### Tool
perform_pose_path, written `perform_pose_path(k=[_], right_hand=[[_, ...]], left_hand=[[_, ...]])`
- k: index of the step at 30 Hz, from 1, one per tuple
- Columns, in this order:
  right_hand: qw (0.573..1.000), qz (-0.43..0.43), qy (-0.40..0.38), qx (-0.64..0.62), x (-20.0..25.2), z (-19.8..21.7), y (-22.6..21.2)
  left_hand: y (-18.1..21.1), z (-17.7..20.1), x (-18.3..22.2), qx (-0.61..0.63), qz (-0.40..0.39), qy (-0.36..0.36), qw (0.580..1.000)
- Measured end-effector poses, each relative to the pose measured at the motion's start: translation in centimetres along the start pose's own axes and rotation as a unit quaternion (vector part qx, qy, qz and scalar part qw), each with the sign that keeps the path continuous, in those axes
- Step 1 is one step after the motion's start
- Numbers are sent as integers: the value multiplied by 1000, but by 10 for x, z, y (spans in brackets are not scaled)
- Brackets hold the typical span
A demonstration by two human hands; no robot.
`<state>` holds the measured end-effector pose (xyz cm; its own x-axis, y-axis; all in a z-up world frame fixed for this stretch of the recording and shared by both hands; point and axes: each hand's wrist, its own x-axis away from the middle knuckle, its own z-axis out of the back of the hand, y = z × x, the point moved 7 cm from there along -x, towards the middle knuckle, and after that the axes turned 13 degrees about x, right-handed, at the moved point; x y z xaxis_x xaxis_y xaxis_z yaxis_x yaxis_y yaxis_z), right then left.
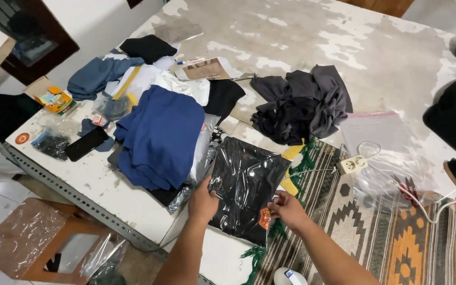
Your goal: Trimming loose threads from an orange garment using small thread snips as part of a finishing or quality control process.
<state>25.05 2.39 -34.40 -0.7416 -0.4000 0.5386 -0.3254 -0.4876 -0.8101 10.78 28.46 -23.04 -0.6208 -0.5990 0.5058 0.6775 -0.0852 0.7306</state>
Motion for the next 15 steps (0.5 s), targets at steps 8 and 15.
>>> perform_pose_path(k=[8,15], right_hand=[[919,-128,10,372,35,42,32],[878,-187,143,417,138,158,251]], left_hand=[[-62,-53,-28,-249,-142,8,958],[-170,-133,102,-90,-313,123,938]])
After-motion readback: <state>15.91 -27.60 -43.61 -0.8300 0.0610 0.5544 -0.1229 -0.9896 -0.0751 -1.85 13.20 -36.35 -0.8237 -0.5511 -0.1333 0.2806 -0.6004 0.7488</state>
